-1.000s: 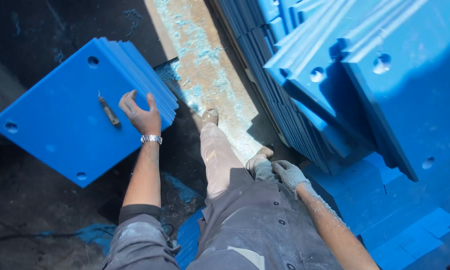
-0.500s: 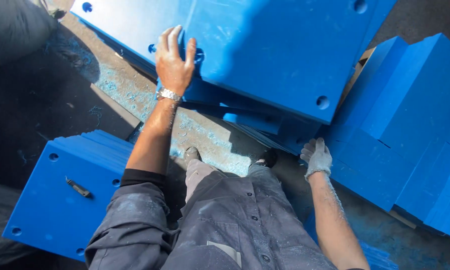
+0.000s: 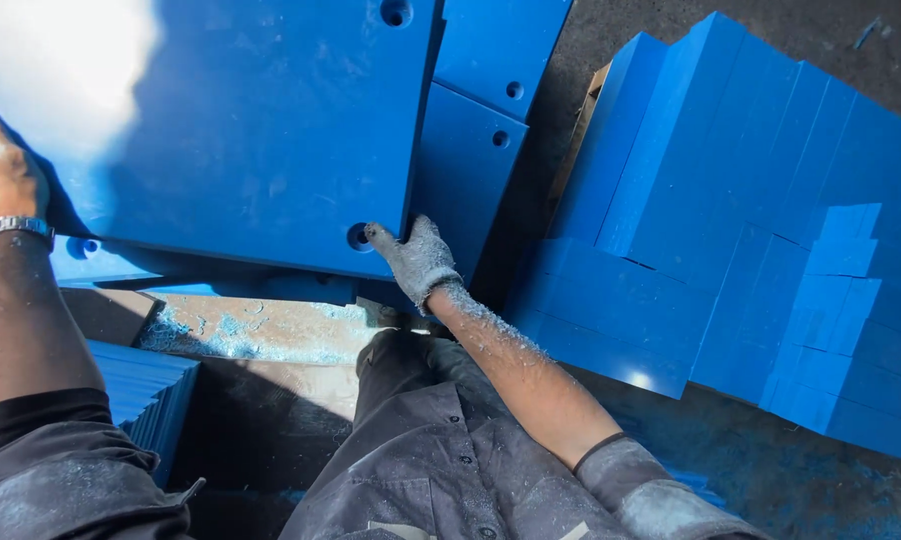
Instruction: The person is finishing or deburring the holes on blue plastic square plates using a small handheld tool.
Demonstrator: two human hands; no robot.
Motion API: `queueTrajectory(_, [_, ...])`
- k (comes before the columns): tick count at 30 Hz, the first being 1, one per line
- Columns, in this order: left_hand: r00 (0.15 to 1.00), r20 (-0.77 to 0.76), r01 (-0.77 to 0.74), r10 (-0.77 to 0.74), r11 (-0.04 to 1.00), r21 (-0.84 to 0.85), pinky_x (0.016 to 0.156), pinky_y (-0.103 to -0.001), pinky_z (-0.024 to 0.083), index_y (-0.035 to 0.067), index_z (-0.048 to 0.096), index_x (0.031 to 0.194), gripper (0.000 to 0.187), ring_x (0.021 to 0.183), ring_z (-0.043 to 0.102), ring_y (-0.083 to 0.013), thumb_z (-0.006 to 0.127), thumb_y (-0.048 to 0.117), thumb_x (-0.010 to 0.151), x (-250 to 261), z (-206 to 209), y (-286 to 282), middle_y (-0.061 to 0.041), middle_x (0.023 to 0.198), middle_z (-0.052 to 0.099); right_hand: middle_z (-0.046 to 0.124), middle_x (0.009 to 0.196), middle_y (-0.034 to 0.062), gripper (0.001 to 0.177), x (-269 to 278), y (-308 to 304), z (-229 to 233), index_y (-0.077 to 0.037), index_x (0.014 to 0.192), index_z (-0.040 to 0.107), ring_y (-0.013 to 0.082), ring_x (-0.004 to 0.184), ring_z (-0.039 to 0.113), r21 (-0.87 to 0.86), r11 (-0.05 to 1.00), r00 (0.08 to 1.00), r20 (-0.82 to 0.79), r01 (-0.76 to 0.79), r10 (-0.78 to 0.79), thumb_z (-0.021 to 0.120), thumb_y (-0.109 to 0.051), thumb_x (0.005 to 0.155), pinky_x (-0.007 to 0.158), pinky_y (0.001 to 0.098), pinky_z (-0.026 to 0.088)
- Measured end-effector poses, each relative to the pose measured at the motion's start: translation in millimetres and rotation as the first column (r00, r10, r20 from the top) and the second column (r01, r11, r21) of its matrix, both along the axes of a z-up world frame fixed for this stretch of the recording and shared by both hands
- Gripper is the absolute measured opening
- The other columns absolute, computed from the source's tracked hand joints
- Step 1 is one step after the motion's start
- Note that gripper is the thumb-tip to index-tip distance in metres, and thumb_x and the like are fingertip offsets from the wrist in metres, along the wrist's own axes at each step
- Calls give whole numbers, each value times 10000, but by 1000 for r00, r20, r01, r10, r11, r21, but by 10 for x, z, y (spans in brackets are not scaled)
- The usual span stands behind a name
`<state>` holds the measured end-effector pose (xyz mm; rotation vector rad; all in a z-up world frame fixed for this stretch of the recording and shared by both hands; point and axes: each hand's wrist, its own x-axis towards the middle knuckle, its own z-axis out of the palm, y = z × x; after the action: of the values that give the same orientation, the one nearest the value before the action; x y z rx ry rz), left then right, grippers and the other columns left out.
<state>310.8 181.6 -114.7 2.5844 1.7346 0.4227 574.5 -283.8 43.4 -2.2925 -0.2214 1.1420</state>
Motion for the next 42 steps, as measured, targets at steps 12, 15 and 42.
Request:
queueTrajectory(12, [1000, -15, 27, -24, 973, 231, 666, -496, 521, 68, 787, 1073, 504, 760, 688, -287, 449, 427, 1179, -323, -174, 245, -136, 921, 716, 713, 993, 197, 810, 235, -7, -47, 59, 1177, 585, 279, 878, 747, 9, 993, 993, -20, -119, 119, 837, -569, 731, 741, 406, 639])
queueTrajectory(15, [998, -5, -58, 60, 985, 163, 624, -478, 490, 87, 767, 1023, 479, 756, 652, -297, 449, 415, 1170, -259, 49, -175, -125, 907, 689, 725, 1043, 195, 785, 412, -136, -101, 40, 1215, 591, 281, 919, 751, 117, 982, 988, -23, -150, 153, 824, -540, 741, 781, 404, 635])
queueTrajectory(42, [555, -43, -763, 831, 488, -424, 857, -526, 530, 140, 670, 1219, 666, 970, 707, -334, 240, 638, 1119, 622, 1083, -3420, -121, 997, 724, 631, 1307, 234, 958, 2806, 343, -501, 19, 1468, 446, 318, 1145, 666, 96, 946, 880, -348, -310, 324, 560, -721, 870, 920, 452, 574])
